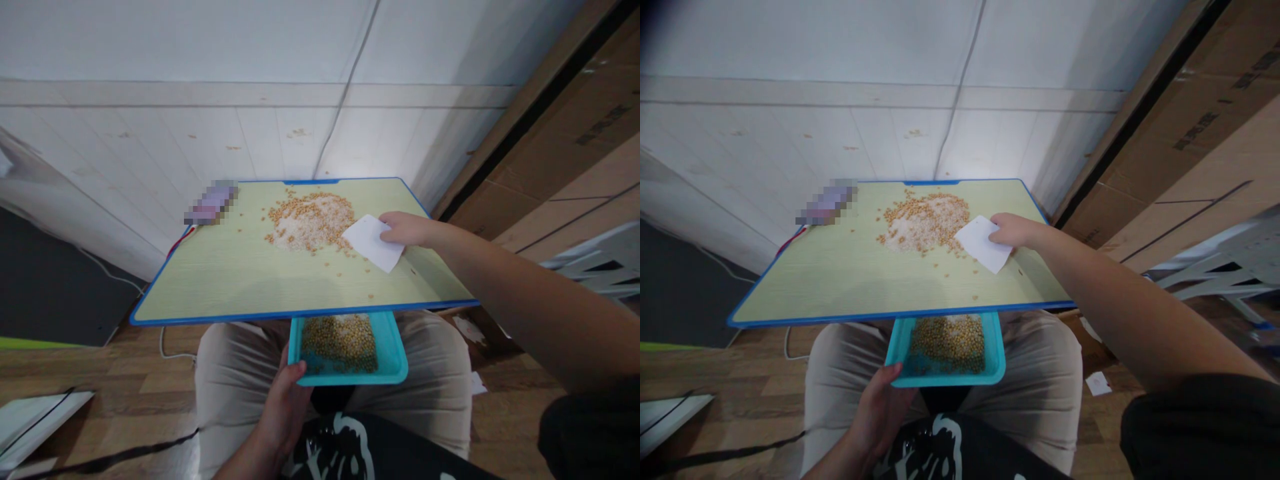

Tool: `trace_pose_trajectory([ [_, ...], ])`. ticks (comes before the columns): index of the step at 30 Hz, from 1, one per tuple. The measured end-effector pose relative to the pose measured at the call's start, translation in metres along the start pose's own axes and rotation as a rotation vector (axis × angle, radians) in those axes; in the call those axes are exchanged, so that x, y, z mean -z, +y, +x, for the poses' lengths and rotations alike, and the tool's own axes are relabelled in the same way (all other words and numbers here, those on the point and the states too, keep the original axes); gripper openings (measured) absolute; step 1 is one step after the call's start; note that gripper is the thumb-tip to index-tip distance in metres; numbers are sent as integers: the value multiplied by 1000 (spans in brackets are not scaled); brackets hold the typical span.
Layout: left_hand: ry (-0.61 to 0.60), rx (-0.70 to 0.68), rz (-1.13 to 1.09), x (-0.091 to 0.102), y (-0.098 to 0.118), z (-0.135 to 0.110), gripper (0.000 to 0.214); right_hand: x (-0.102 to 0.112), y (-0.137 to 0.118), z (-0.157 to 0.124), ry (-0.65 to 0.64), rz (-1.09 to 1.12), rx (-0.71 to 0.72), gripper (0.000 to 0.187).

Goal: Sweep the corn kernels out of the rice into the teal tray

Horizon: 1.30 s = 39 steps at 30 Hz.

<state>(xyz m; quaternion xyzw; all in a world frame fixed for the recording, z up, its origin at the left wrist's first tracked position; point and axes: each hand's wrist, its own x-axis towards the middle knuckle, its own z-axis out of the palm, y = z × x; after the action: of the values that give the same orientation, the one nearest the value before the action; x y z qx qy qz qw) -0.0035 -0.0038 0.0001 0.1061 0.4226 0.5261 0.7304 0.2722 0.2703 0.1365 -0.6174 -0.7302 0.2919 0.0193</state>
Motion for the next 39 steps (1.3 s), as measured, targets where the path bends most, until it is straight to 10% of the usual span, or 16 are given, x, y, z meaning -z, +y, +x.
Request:
trace_pose_trajectory([
  [39,53,-22,-14,-19,9,-6,76,20,42,-28,232,332,-31,38],
])
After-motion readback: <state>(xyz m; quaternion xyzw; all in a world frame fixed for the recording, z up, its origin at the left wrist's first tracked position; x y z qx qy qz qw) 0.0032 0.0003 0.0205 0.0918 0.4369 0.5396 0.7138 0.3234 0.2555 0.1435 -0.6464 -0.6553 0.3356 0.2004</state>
